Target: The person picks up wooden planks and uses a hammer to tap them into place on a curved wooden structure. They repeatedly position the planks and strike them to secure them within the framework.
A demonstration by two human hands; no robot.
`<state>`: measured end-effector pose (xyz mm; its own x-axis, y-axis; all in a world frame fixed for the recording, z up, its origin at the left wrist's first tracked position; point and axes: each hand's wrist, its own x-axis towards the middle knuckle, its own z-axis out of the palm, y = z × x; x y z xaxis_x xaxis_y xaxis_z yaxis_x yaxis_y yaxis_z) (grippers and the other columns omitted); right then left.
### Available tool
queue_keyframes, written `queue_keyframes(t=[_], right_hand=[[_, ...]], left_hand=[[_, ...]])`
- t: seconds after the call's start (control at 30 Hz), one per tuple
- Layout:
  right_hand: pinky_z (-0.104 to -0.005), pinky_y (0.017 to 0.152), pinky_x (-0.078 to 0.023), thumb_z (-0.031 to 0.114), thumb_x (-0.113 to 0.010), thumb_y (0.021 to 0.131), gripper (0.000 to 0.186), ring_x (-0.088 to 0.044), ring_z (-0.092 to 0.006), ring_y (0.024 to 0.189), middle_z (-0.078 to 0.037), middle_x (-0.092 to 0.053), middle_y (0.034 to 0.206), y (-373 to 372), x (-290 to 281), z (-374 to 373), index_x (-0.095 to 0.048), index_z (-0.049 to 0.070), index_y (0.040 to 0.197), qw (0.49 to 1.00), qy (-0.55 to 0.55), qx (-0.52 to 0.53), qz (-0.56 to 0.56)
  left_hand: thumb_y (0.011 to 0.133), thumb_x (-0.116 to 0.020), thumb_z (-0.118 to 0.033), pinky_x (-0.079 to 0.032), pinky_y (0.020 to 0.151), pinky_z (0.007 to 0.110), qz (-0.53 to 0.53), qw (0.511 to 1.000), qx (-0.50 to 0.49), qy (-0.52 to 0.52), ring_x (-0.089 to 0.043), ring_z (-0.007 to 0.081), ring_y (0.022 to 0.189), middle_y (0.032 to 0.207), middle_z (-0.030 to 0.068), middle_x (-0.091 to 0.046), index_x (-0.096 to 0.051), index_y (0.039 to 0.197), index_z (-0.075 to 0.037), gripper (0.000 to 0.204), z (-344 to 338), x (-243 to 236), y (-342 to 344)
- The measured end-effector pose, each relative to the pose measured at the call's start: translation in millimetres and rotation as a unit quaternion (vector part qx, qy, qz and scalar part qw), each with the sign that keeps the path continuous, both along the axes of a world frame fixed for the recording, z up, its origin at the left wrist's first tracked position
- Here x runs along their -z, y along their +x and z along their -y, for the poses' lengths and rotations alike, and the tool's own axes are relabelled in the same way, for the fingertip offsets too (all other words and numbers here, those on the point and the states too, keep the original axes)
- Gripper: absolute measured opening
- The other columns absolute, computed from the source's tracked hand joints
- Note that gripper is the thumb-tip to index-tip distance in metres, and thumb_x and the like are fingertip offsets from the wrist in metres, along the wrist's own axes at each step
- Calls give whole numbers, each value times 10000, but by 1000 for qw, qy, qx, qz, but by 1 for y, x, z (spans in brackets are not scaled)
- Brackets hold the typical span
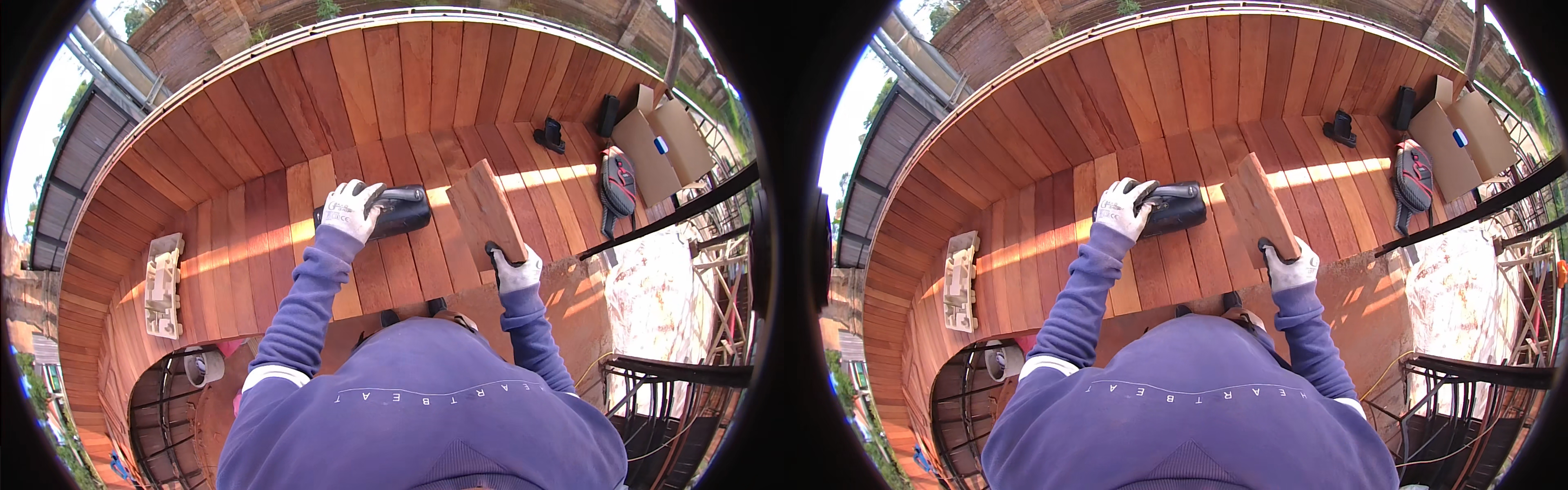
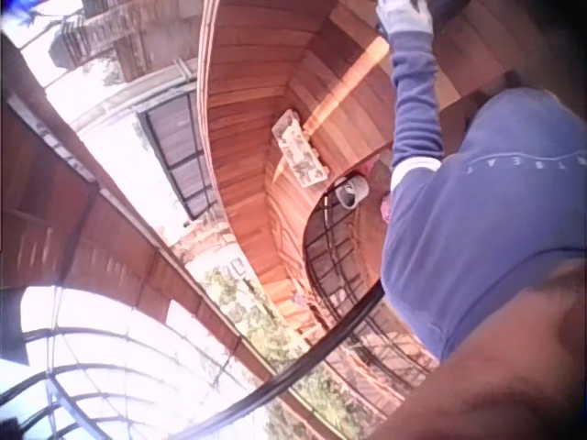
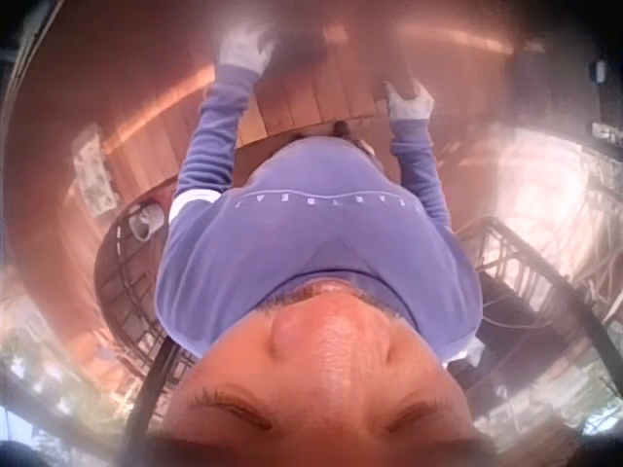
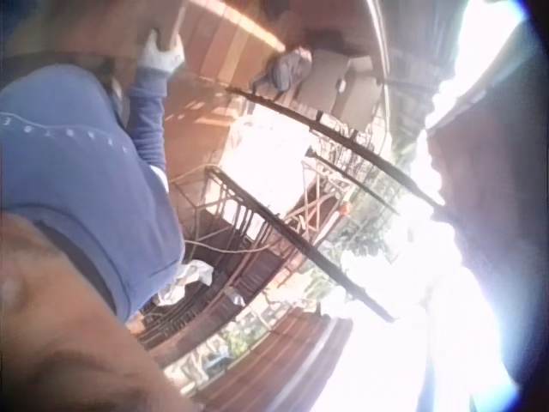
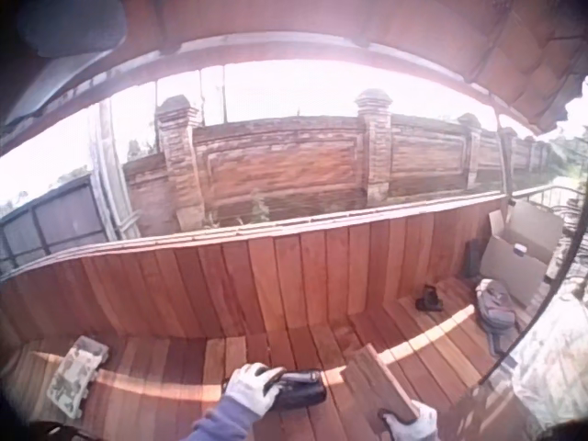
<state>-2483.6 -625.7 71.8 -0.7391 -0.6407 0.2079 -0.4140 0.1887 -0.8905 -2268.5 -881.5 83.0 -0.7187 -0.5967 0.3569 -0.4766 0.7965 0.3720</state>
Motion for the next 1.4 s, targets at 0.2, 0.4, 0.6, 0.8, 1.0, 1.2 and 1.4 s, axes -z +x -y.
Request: queue_keyframes(t=[0.2,0.4,0.6,0.8,1.0,1.2,1.4], right_hand=[[-426,808,-553,196,-759,823,234,-699,-356,884,-171,-725,937,-15,26,69,-732,34,990,991,77,-54,-99],[-442,786,-546,264,-733,838,231,-687,-353,864,-156,-707,906,-1,55,91,-722,75,970,975,144,-93,-142],[-440,772,-549,279,-755,827,248,-693,-356,842,-159,-713,894,6,54,92,-722,66,949,971,143,-100,-162],[-438,826,-546,343,-794,789,354,-691,-343,908,-139,-709,986,10,59,92,-707,113,1044,957,195,-136,-164],[-433,854,-541,353,-821,756,437,-684,-339,953,-136,-704,1016,10,60,91,-686,111,1093,951,218,-146,-164],[-436,847,-539,358,-797,782,396,-687,-340,945,-138,-707,1010,11,52,91,-692,103,1067,945,230,-163,-167],[-450,811,-547,423,-734,838,377,-697,-346,888,-149,-721,956,9,60,94,-704,93,1018,942,223,-156,-195]], left_hand=[[863,-683,-228,-453,979,451,29,996,-82,28,-570,335,1087,1113,123,-613,-672,1271,-162,414,-17,-6,-7],[831,-717,-202,-433,1012,470,-32,994,-97,-34,-555,337,1155,1216,115,-614,-658,1284,-154,459,-30,-2,-12],[850,-725,-153,-463,1014,455,-132,987,61,62,-598,358,1166,1255,165,-638,-620,1317,-60,487,-91,-4,-26],[905,-682,-173,-379,1167,417,-96,968,127,195,-474,378,1376,1455,234,-512,-446,1475,-1,641,-87,24,-41],[895,-683,-172,-353,1184,416,-89,960,135,229,-451,368,1399,1482,230,-486,-421,1496,-7,676,-88,30,-43],[920,-669,-142,-392,1154,406,-109,957,139,230,-520,350,1342,1423,224,-548,-468,1461,-3,593,-89,27,-37],[978,-587,-17,-523,971,288,-213,856,97,461,-654,140,1099,1231,114,-685,-591,1339,34,365,-88,29,-1]])
